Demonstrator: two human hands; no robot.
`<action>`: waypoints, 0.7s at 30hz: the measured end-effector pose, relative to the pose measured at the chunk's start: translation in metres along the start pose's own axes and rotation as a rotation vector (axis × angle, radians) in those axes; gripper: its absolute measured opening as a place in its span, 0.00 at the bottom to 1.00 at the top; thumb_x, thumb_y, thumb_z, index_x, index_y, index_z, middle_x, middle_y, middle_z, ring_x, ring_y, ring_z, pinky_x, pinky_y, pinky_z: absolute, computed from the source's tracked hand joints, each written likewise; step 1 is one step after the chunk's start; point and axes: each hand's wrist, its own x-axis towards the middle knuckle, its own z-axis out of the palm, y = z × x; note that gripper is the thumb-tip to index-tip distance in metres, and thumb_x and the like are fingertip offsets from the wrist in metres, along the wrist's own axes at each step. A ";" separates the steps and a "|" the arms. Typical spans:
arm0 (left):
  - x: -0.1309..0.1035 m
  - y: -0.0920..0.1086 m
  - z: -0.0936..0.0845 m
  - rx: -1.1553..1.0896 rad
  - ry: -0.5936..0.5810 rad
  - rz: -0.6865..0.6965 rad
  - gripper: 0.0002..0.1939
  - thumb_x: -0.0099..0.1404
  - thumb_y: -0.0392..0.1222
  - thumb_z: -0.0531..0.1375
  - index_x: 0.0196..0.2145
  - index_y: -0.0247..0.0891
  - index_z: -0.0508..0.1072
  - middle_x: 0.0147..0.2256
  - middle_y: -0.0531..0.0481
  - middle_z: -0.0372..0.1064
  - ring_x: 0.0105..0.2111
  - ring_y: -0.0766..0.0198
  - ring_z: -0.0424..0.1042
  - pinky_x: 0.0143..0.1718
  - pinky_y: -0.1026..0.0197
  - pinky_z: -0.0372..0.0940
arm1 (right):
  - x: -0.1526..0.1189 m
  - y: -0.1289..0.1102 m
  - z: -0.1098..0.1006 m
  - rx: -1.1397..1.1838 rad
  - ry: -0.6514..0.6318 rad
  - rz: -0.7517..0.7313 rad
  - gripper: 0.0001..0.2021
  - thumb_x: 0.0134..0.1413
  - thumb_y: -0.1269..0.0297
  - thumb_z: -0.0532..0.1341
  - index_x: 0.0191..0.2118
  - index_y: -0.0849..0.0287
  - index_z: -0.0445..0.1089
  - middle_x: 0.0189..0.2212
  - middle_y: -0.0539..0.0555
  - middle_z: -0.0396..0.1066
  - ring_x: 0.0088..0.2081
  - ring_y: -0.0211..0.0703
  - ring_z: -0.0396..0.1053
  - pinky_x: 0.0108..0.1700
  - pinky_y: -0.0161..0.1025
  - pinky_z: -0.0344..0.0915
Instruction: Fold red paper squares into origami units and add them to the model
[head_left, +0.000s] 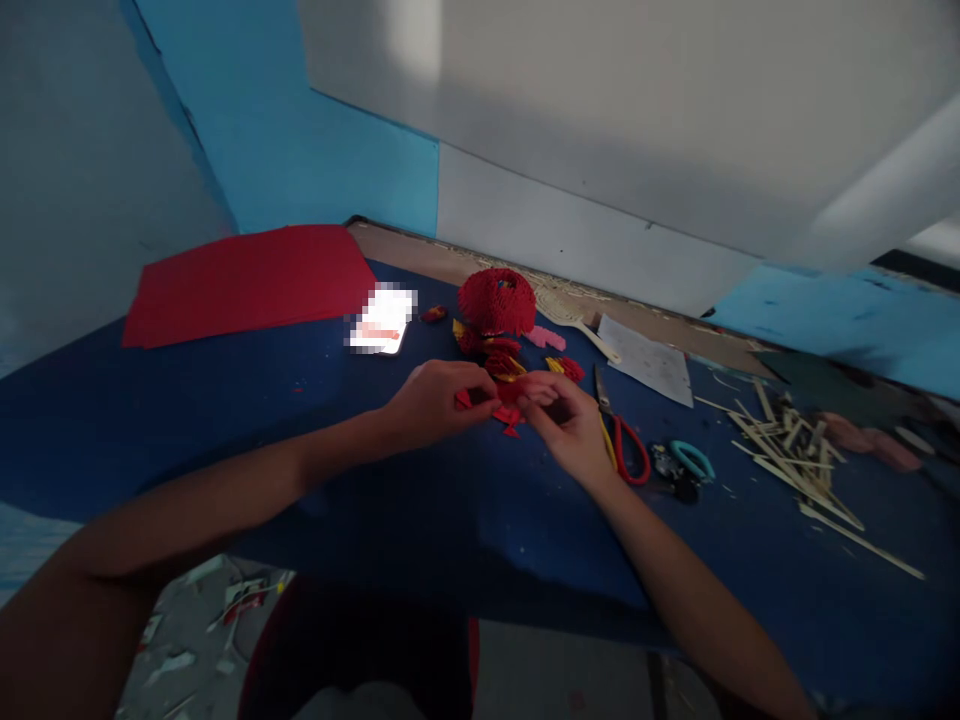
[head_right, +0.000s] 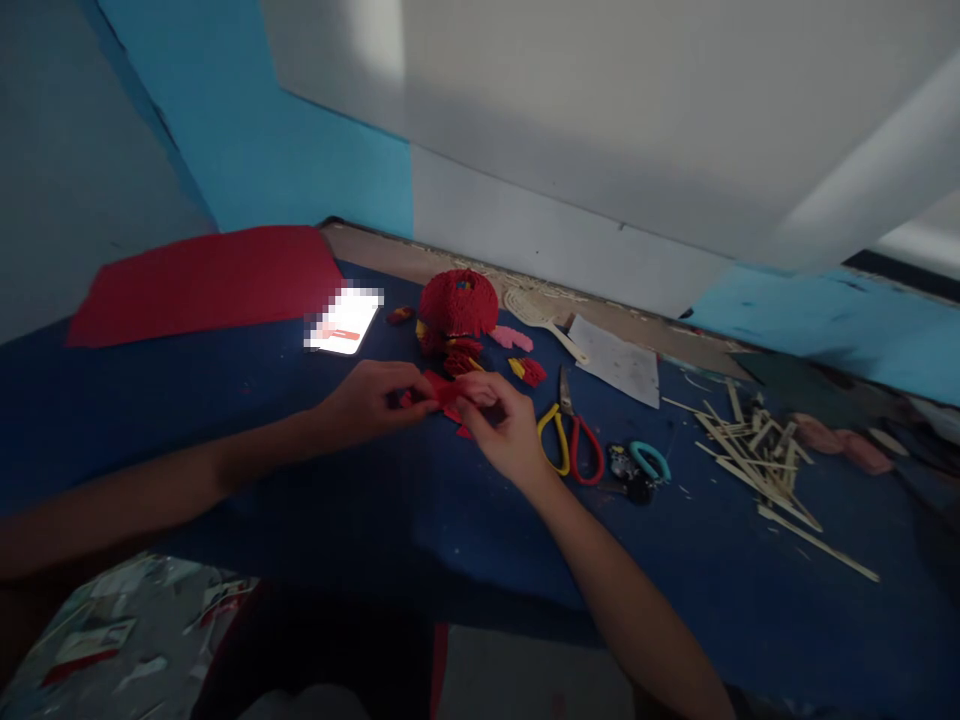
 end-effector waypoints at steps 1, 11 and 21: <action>0.000 0.000 0.001 0.034 -0.002 0.018 0.07 0.59 0.40 0.57 0.30 0.35 0.73 0.29 0.51 0.71 0.27 0.71 0.66 0.28 0.69 0.58 | 0.000 0.001 0.001 -0.013 0.012 0.004 0.09 0.51 0.67 0.59 0.40 0.58 0.67 0.29 0.51 0.71 0.31 0.36 0.71 0.36 0.36 0.68; -0.005 0.002 0.008 0.082 -0.075 0.162 0.09 0.61 0.41 0.54 0.30 0.36 0.72 0.28 0.52 0.71 0.29 0.70 0.67 0.33 0.67 0.59 | -0.001 0.001 0.005 0.005 0.007 0.070 0.04 0.47 0.66 0.63 0.30 0.58 0.67 0.25 0.48 0.70 0.26 0.35 0.69 0.29 0.33 0.68; -0.005 0.000 0.004 0.359 -0.017 0.101 0.08 0.59 0.42 0.54 0.28 0.36 0.70 0.29 0.50 0.71 0.31 0.64 0.69 0.28 0.65 0.58 | -0.001 -0.003 -0.001 -0.113 -0.023 0.089 0.04 0.47 0.63 0.63 0.29 0.57 0.73 0.27 0.51 0.73 0.27 0.38 0.71 0.26 0.34 0.69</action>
